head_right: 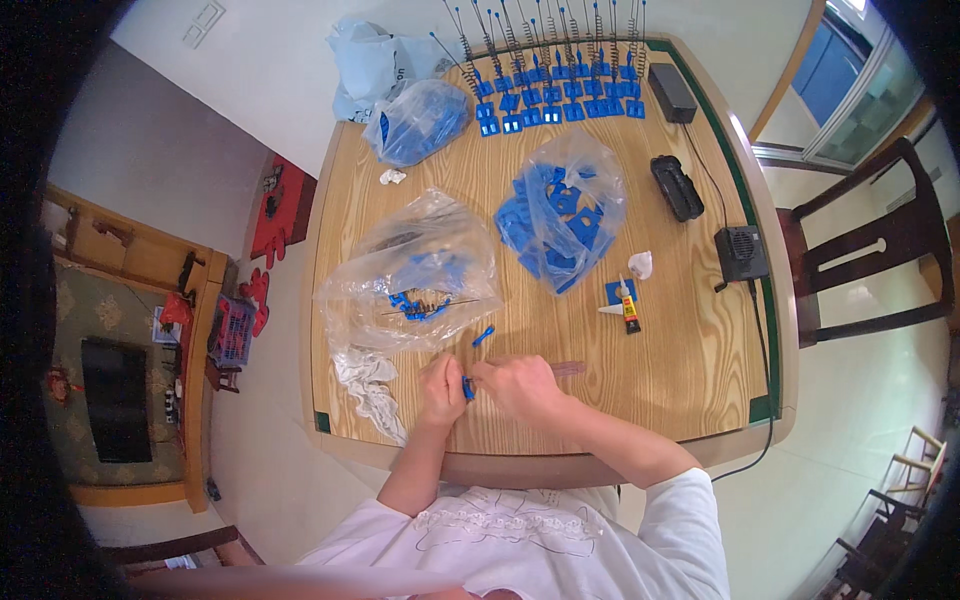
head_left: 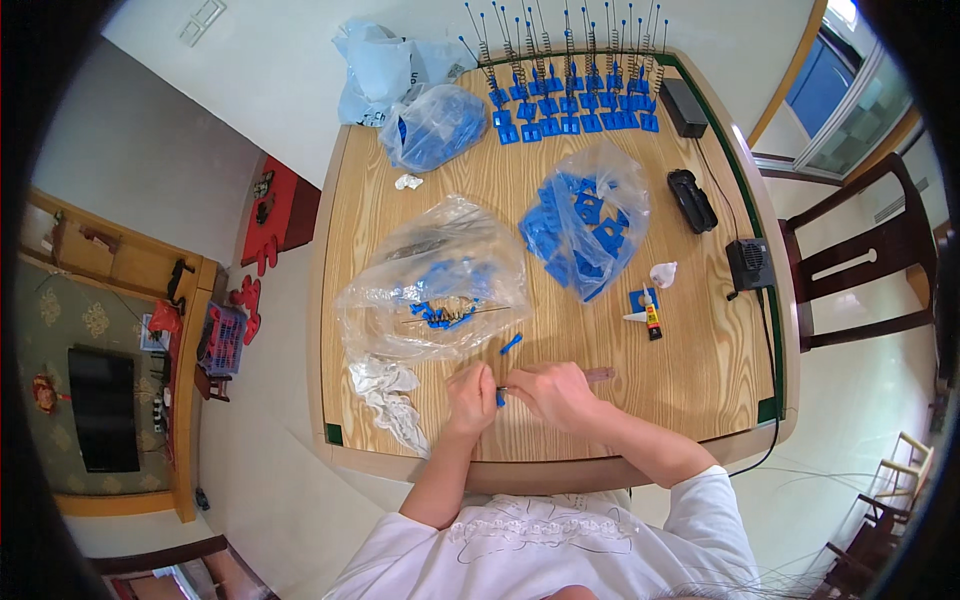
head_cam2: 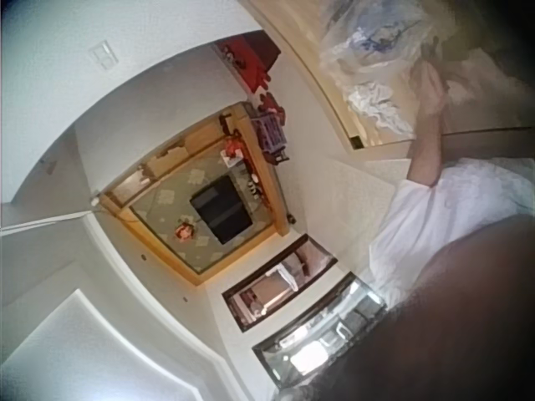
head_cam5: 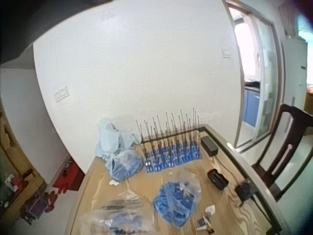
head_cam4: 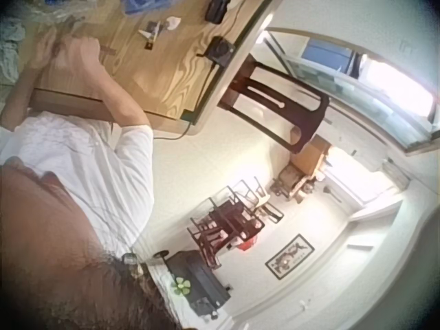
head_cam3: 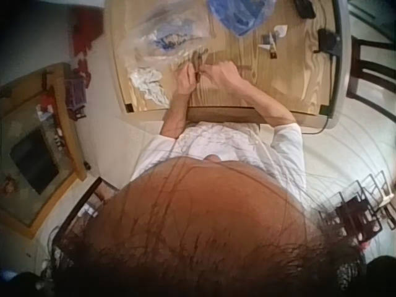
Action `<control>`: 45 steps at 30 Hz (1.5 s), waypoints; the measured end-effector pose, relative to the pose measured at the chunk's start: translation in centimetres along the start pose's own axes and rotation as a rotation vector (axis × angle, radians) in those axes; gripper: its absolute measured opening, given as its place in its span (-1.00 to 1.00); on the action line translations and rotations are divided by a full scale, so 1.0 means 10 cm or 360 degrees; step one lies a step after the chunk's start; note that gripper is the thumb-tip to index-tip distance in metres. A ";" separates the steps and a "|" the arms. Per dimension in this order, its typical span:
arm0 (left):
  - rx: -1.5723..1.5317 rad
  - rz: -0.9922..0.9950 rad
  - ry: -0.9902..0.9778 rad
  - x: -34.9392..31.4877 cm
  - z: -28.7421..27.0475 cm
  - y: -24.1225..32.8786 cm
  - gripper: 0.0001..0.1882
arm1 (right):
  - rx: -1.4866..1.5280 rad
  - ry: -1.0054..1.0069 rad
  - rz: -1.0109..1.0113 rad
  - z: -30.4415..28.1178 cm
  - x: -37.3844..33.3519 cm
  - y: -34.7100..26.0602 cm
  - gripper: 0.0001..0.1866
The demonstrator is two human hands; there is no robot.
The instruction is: The person assembles small blue plastic electronic component housings using a screwdriver.
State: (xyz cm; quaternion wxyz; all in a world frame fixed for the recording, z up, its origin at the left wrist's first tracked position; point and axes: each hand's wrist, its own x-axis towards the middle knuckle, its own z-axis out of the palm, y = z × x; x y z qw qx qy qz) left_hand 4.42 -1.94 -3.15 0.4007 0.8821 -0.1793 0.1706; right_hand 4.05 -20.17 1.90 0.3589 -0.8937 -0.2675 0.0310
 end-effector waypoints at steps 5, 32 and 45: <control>-0.0220 -0.0184 0.0148 -0.05 0.03 -0.04 -0.70 | 0.0728 -0.0122 0.0161 -0.01 0.08 0.13 -0.87; -0.0839 -0.0775 0.0558 -0.08 -0.16 -0.10 -0.61 | -0.0337 0.0414 -0.0017 0.04 0.11 0.09 -0.88; -0.0968 -0.1052 0.0688 -0.42 -0.32 -0.16 -0.51 | -0.0052 0.0496 0.0074 0.39 0.62 -0.32 -0.86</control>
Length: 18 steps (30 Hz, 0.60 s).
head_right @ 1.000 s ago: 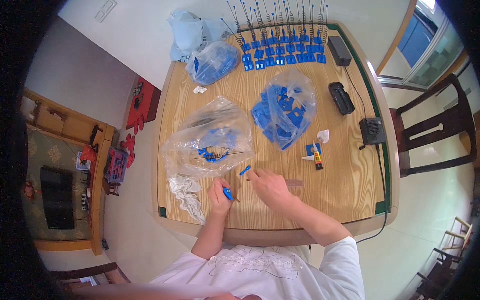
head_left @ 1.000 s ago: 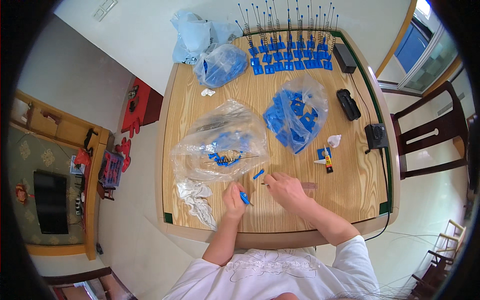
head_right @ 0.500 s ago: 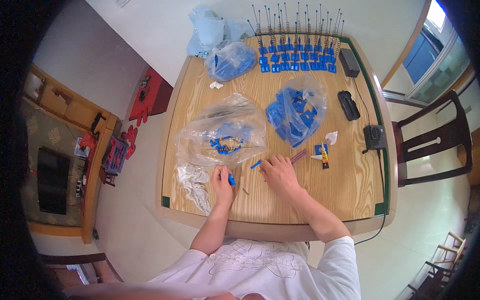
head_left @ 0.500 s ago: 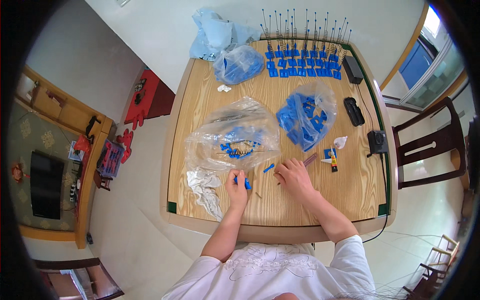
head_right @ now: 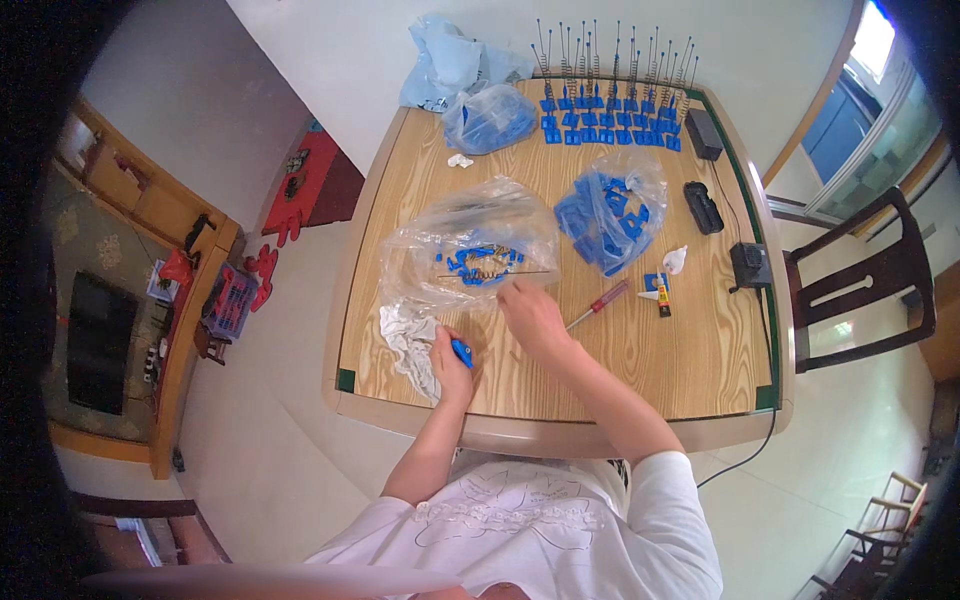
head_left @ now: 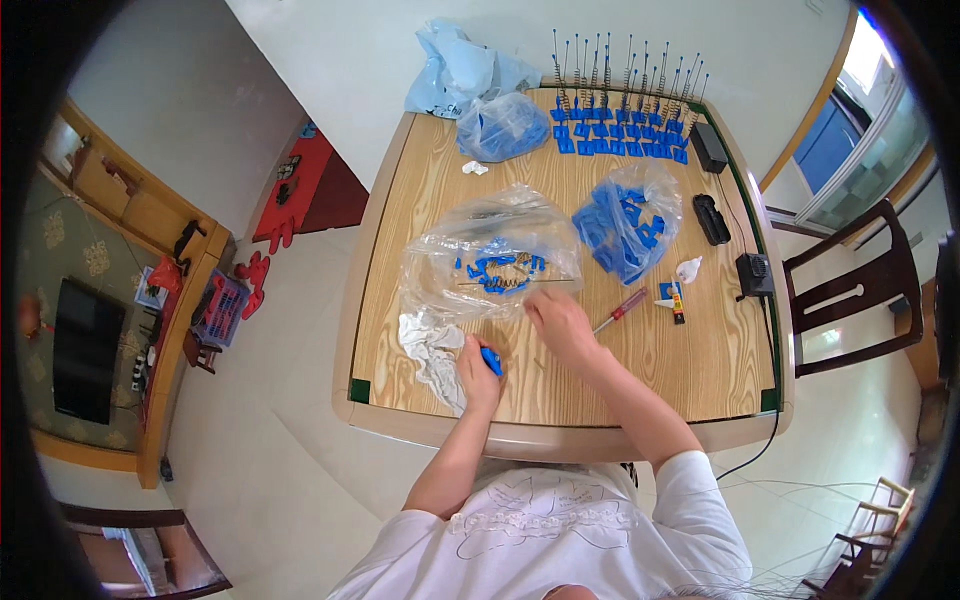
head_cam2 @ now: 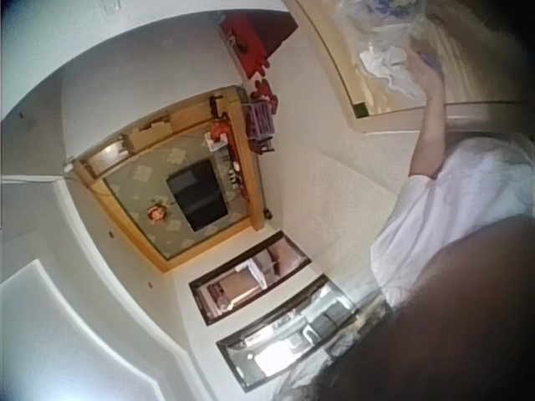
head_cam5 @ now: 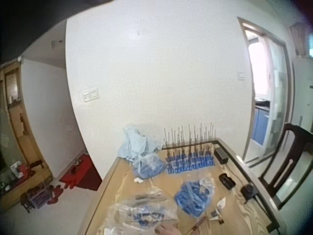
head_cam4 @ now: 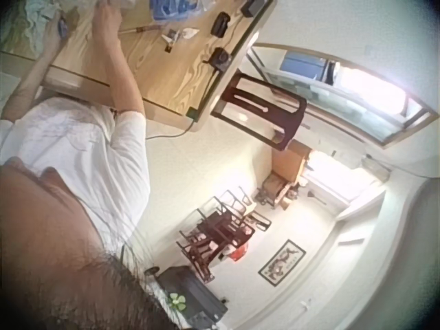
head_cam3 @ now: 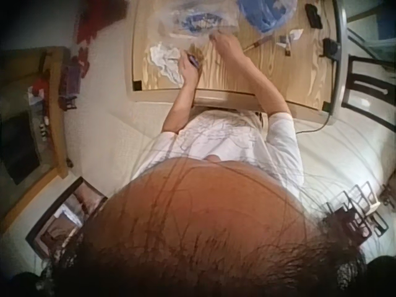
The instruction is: The person assembles small blue plastic electronic component housings using a screwdriver.
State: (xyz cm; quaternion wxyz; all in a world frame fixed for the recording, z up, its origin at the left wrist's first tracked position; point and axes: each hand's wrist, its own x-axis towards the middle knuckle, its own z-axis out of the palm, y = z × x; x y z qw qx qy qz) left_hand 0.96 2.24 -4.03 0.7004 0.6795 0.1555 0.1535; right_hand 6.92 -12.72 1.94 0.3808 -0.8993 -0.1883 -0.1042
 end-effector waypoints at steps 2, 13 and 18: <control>-0.0143 -0.0150 -0.0003 -0.03 0.07 0.15 -0.51 | -0.0024 0.0104 0.0047 0.04 0.20 0.05 -0.85; -0.0201 0.0012 -0.0108 0.04 -0.03 0.00 -0.50 | -0.0413 -0.0609 0.0340 0.05 -0.47 -0.13 -0.78; -0.0377 -0.0036 -0.0169 0.03 -0.06 0.05 -0.48 | 0.0201 -0.0445 0.0393 -0.09 -0.43 -0.52 -0.80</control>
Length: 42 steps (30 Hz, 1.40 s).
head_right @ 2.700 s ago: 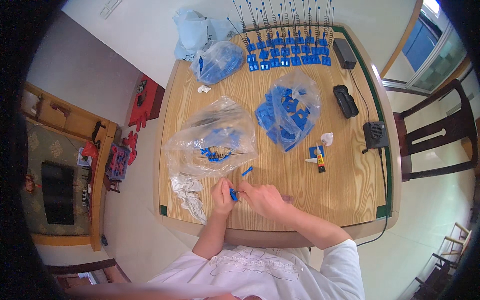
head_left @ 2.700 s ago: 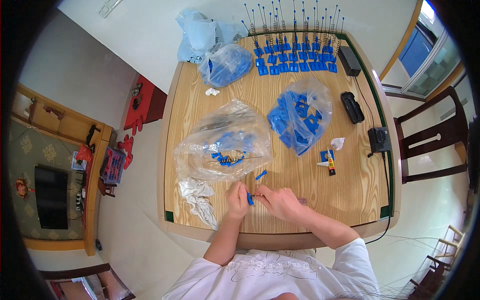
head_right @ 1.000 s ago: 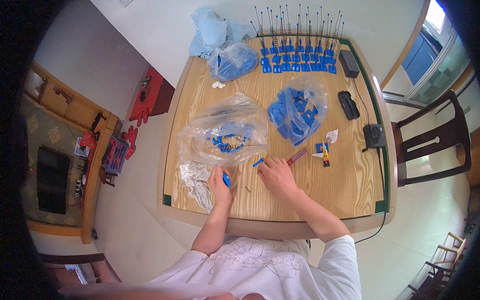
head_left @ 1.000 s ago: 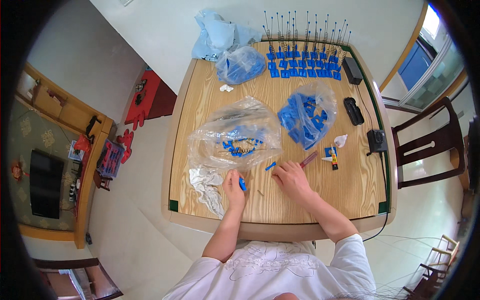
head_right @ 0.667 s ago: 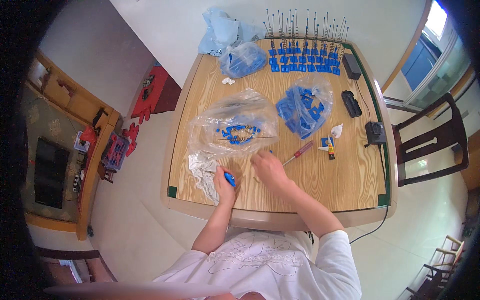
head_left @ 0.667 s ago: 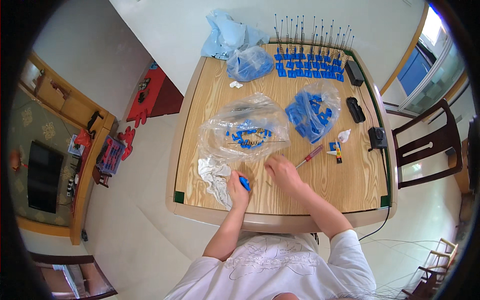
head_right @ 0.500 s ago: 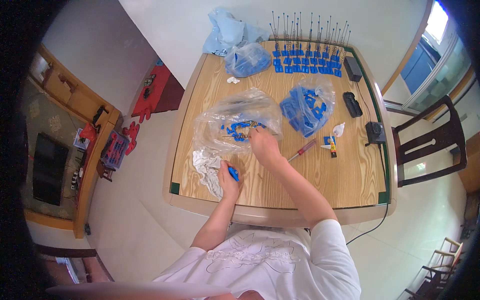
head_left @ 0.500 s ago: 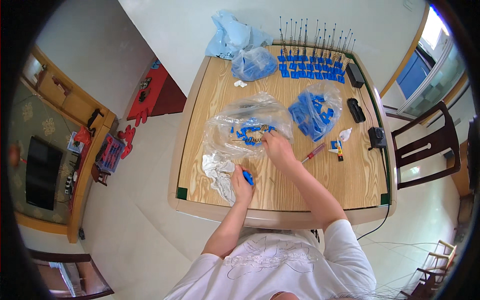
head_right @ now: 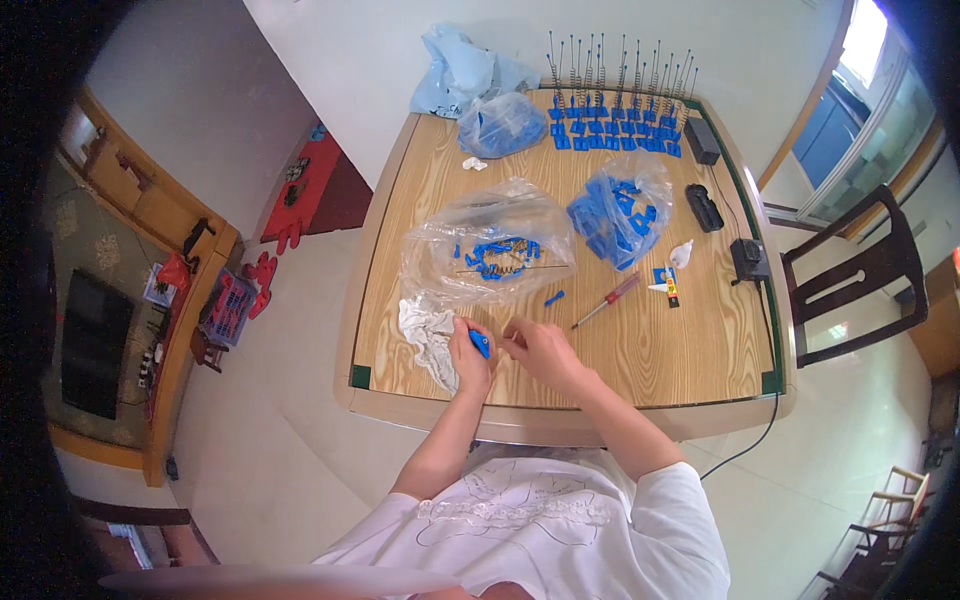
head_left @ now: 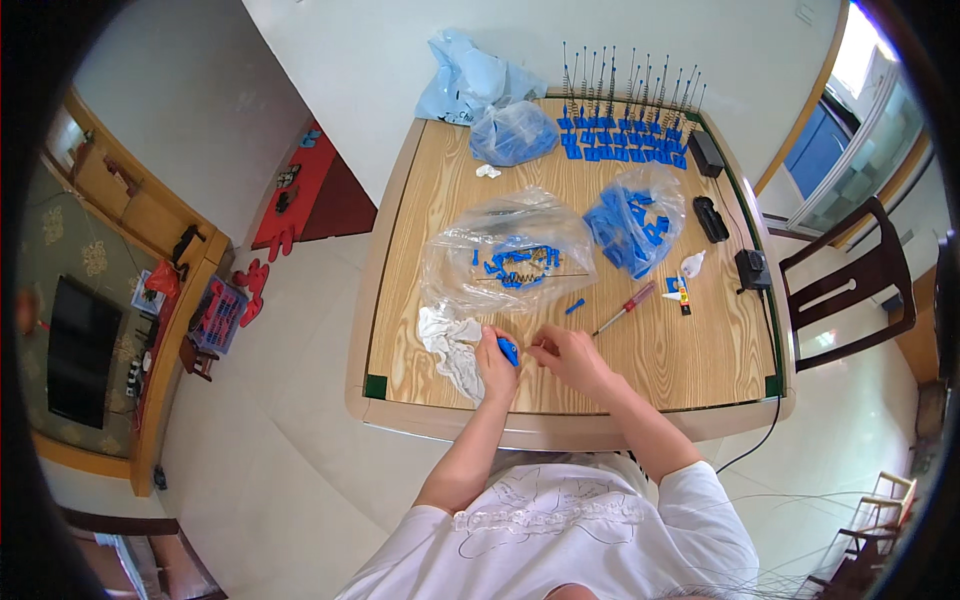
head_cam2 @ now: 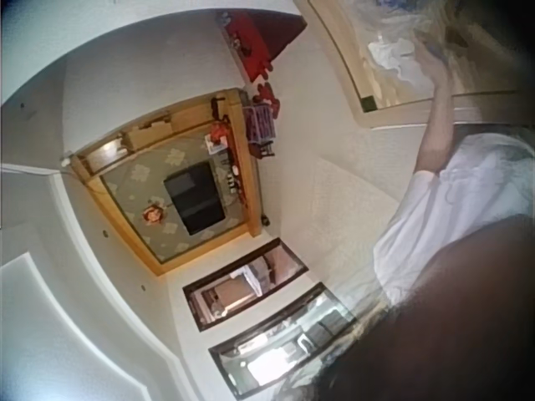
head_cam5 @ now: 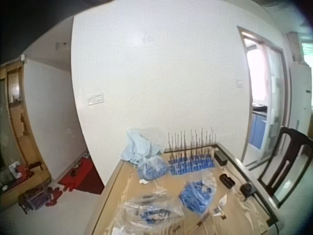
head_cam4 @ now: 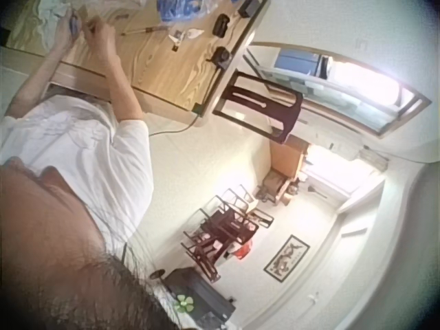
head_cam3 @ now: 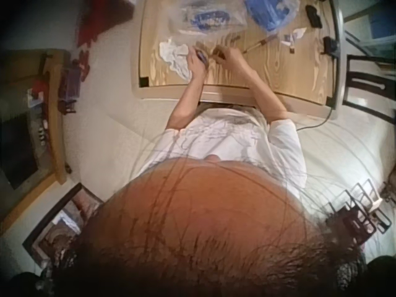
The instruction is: The person assembles small blue plastic electronic component housings using a screwdriver.
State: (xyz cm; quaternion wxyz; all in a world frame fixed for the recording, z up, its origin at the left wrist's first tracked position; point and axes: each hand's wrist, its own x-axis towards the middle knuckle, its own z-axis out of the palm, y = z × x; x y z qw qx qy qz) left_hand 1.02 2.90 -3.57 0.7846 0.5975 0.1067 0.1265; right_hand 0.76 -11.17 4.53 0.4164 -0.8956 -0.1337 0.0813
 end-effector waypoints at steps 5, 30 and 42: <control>-0.0152 -0.0107 0.0077 0.00 0.05 0.04 -0.46 | 0.0467 0.0124 -0.0184 0.06 -0.01 -0.04 -0.84; 0.0174 0.0060 0.0043 -0.06 0.05 0.04 -0.53 | -0.0354 0.0228 -0.0693 0.10 -0.02 -0.07 -0.91; 0.0328 0.0159 0.0104 0.00 -0.05 -0.23 -0.56 | 0.0428 -0.0227 -0.0119 0.08 0.19 0.20 -0.89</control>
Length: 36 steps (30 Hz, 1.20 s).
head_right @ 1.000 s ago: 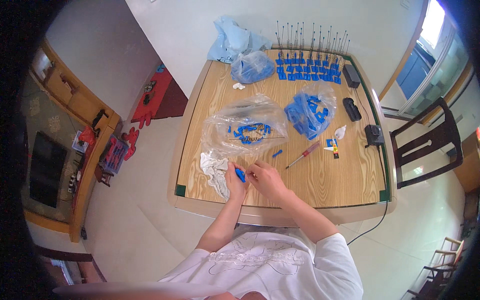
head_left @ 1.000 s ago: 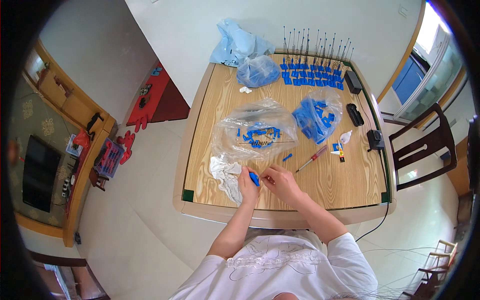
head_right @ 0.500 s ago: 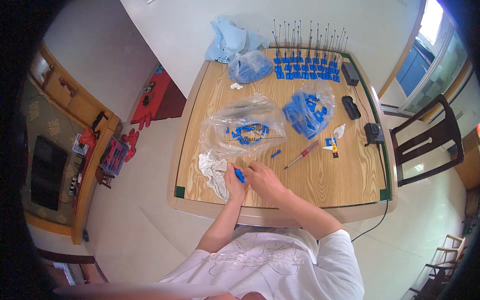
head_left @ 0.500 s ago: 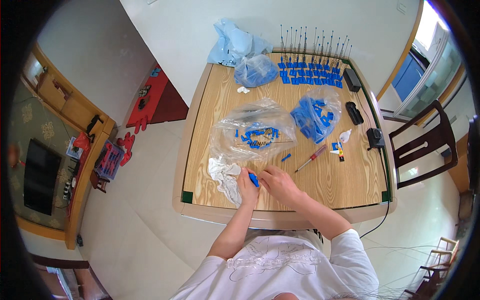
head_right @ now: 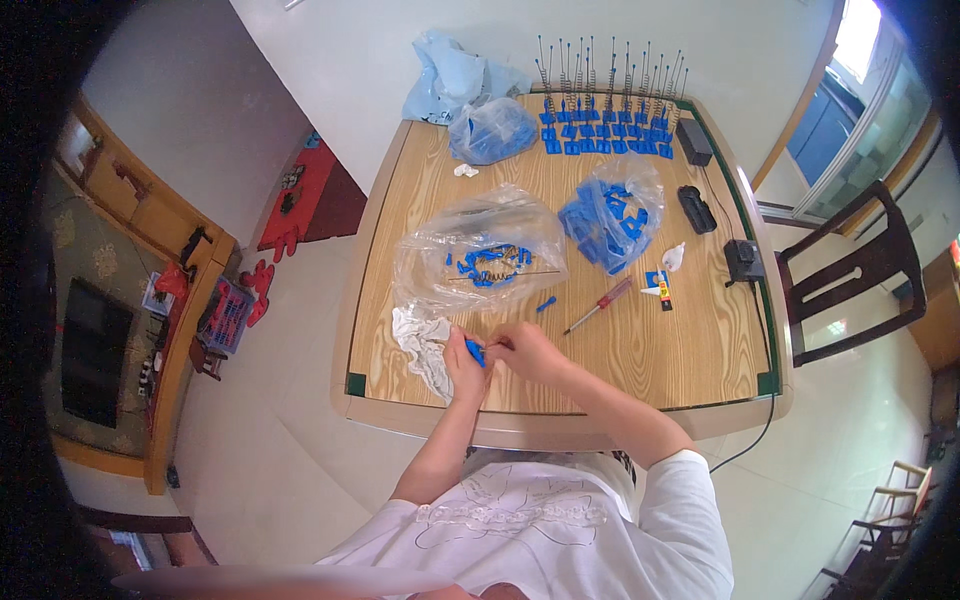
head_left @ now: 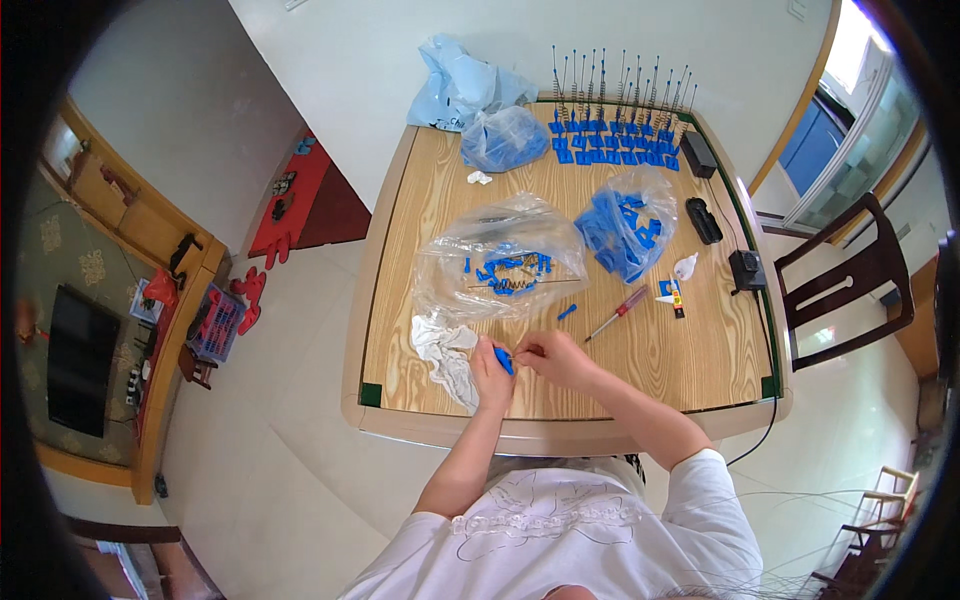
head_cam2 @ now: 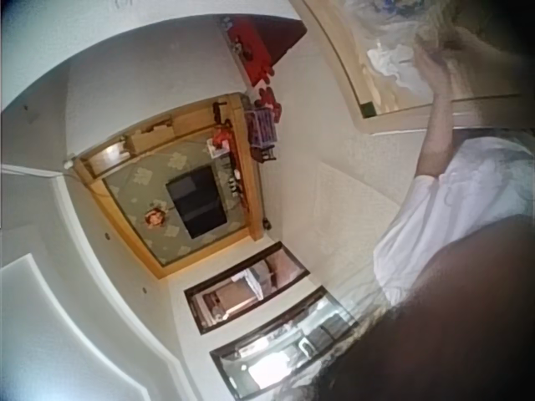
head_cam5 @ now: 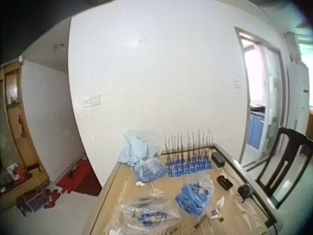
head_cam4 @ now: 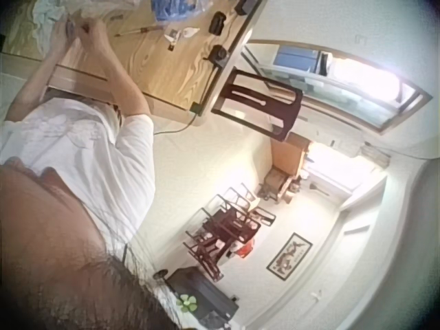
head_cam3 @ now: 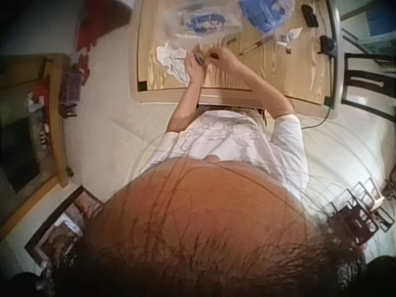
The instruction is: The person assembles small blue plastic electronic component housings using a screwdriver.
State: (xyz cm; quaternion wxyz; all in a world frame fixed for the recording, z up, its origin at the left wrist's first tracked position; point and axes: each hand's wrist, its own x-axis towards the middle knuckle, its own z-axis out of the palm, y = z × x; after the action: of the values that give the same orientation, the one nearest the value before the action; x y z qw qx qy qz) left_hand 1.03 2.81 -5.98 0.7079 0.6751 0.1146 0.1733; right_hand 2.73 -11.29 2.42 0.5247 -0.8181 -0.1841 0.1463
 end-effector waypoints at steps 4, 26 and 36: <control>-0.0591 -0.0430 -0.0113 0.00 0.06 0.29 -0.54 | 0.1079 -0.0143 0.0189 -0.10 -0.06 0.04 -0.86; -0.1117 -0.0427 -0.0469 0.05 0.00 0.30 -0.57 | -0.0942 0.0669 -0.0310 -0.30 0.15 0.12 -0.88; -0.0992 -0.0396 -0.0341 0.06 0.04 0.27 -0.57 | -0.1643 0.0297 0.0063 -0.34 0.99 0.33 -0.83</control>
State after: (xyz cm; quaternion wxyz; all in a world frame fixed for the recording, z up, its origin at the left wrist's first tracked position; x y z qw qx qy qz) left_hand 1.50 2.76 -3.20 0.9036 0.4219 0.0626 0.0406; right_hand 13.52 -10.79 0.39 0.0647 -0.9831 -0.1691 -0.0272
